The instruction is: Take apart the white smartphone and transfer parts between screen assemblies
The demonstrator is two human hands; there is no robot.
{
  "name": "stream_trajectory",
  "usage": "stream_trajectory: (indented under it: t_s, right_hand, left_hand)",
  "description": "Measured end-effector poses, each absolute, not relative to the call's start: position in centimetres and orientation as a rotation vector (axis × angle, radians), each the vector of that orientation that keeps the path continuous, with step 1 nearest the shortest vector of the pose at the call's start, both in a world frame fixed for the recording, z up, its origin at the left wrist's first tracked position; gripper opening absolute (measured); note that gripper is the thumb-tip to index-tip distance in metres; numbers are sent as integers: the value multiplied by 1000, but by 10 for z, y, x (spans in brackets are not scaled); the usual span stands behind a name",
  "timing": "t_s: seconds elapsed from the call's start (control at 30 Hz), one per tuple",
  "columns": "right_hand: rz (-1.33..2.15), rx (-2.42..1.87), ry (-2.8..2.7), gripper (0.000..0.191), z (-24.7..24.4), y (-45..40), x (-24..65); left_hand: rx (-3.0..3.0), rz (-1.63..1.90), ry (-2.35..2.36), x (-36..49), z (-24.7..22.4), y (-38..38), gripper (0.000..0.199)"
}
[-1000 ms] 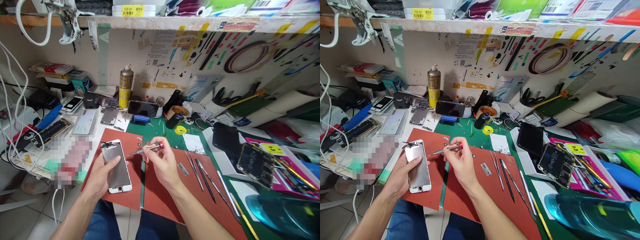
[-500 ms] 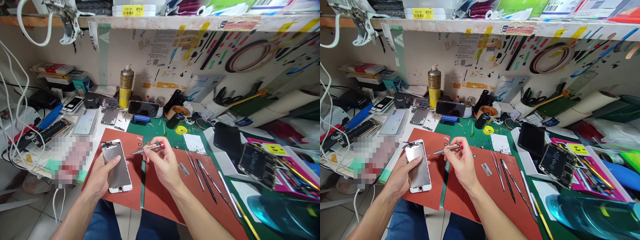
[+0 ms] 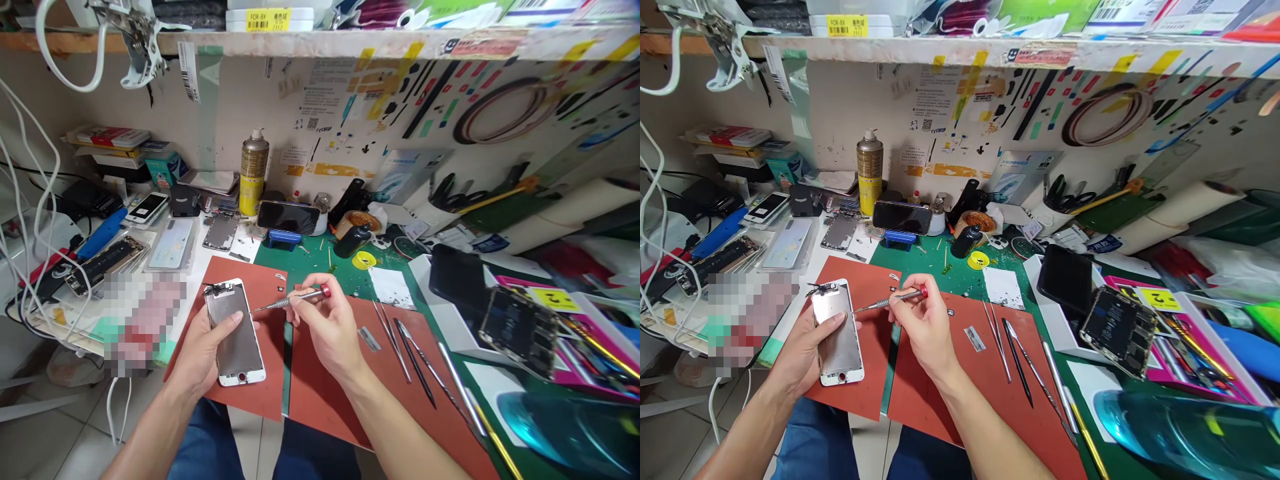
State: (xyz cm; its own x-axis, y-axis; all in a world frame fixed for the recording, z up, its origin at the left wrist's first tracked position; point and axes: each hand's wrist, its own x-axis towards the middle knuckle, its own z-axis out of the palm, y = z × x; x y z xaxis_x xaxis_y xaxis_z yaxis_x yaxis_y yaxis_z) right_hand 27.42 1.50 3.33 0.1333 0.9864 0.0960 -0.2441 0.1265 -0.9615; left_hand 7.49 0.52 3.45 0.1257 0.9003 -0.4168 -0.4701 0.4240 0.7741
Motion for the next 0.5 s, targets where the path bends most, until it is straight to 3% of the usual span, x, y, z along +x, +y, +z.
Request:
stream_trajectory:
  t_s: [0.5]
  right_hand:
    - [1136, -1044, -999, 35, 36, 13, 275]
  left_hand:
    - [542, 1057, 1022, 74, 35, 5, 45]
